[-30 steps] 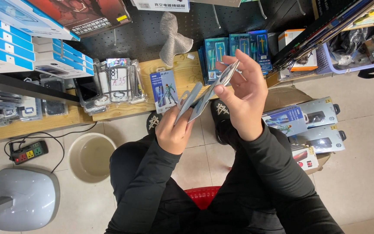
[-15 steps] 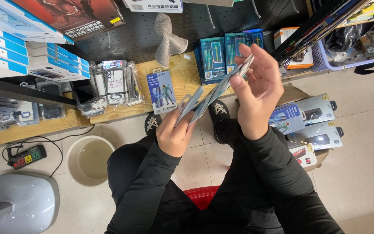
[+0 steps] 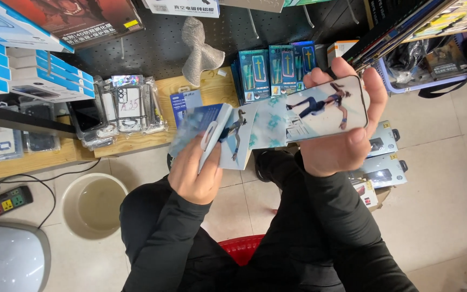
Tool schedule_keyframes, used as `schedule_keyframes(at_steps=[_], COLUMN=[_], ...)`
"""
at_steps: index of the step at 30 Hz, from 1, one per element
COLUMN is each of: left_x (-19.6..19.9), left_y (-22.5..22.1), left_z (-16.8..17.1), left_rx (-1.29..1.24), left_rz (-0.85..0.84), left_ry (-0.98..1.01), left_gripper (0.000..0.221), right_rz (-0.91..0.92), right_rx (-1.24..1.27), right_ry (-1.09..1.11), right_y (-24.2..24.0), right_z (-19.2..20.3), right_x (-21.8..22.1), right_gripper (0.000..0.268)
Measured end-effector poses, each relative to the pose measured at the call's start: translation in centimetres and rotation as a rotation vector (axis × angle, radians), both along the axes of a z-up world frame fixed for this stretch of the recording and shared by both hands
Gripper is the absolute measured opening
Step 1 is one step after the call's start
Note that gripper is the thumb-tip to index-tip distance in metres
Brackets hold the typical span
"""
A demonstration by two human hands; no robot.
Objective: Unboxing electronic accessories from their packaging and cleaning them with a cloth.
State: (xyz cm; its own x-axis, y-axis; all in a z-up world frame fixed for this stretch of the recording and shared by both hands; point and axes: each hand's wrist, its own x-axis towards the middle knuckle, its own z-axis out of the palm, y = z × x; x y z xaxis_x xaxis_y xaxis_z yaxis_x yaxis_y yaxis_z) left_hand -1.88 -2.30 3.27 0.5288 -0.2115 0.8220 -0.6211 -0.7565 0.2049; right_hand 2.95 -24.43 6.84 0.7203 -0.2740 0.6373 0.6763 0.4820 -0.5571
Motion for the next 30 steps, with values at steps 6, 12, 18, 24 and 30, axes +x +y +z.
schedule_keyframes(at_steps=[6, 12, 18, 24, 30], left_x=[-0.6, -1.0, -1.1, -0.7, 1.1], left_y=[2.0, 2.3, 2.2, 1.8, 0.4], left_z=[0.4, 0.9, 0.1, -0.1, -1.1], left_rx=[0.0, -0.002, -0.047, -0.104, -0.301], left_rz=[0.031, 0.018, 0.081, 0.026, 0.102], left_ry=[-0.033, -0.069, -0.082, 0.009, 0.022], left_gripper=[0.008, 0.01, 0.017, 0.017, 0.021], right_rz=[-0.042, -0.064, -0.219, -0.153, 0.751], right_rx=[-0.026, -0.007, 0.158, 0.268, 0.461], right_ry=[-0.192, -0.285, -0.372, 0.074, 0.217], right_y=[1.3, 1.5, 2.3, 0.0, -2.4], right_z=[0.5, 0.7, 0.4, 2.3, 2.3], right_x=[-2.1, -4.3, -2.9, -2.7, 1.2], right_gripper=[0.065, 0.067, 0.066, 0.062, 0.055])
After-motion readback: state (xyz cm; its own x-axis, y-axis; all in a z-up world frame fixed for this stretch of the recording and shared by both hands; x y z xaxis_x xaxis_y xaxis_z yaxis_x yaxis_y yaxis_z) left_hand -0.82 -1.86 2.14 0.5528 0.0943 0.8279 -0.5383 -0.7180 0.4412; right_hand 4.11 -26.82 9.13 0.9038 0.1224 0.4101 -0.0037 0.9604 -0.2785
